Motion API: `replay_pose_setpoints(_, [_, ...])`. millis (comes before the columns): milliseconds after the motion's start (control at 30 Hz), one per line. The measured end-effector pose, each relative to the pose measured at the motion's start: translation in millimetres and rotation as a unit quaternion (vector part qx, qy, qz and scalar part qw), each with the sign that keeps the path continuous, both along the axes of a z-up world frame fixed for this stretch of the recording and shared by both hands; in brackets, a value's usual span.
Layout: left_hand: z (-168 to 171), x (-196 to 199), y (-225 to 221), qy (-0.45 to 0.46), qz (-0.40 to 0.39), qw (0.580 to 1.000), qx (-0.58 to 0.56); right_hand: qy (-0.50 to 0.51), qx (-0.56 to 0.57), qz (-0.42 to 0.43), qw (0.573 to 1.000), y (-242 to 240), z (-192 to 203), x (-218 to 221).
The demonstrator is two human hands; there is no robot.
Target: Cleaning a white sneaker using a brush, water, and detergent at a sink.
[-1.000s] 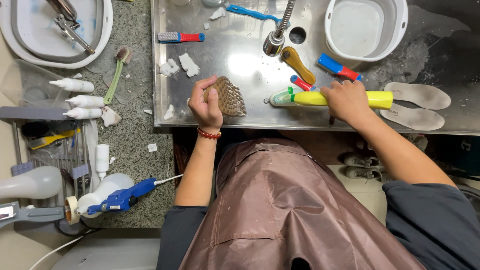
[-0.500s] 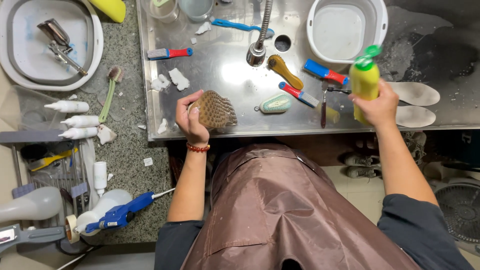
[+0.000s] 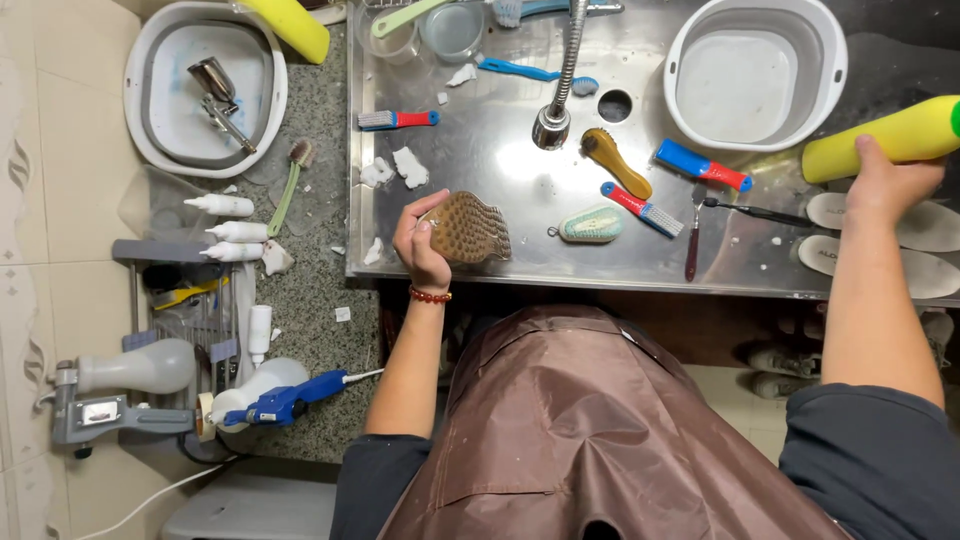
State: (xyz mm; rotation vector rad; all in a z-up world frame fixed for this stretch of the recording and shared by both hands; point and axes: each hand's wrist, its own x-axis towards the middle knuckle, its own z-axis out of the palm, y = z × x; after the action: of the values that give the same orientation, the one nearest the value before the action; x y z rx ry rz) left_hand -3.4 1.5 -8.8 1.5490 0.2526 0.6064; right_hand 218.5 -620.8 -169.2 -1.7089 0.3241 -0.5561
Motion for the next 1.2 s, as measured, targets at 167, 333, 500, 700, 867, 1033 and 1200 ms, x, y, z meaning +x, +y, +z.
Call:
replay_pose_setpoints(167, [-2.2,-5.6,3.2,0.021,0.050,0.999,0.008,0.019,0.015,-0.017,1.000,13.0,-15.4,-31.0])
replay_pose_setpoints(333, [-15.1,-1.7,9.7,0.002,0.063,0.994,-0.088,0.128,-0.256,0.231,0.930,187.6,34.8,-146.5])
replay_pose_setpoints(500, [-19.4,6.0,12.7,-0.026,0.018,0.985,-0.167,0.102,-0.381,0.445,0.804,280.0,58.3,-155.8])
replay_pose_setpoints(700, [-29.4,8.0,12.2,-0.003,0.011,0.986,-0.166,0.157,-0.422,0.416,0.790,303.7,47.9,-143.2])
replay_pose_setpoints(867, [-38.5,4.4,19.6,-0.008,-0.007,0.986,-0.165,0.131,-0.410,0.417,0.801,311.3,47.9,-151.5])
replay_pose_setpoints(1033, [-37.5,6.5,22.0,0.002,-0.023,0.987,-0.157,0.126,-0.341,0.412,0.835,309.5,46.8,-163.4])
replay_pose_setpoints(1200, [-31.2,12.0,21.3,0.009,-0.044,0.988,-0.148,0.174,0.047,0.421,0.889,332.5,69.8,-159.5])
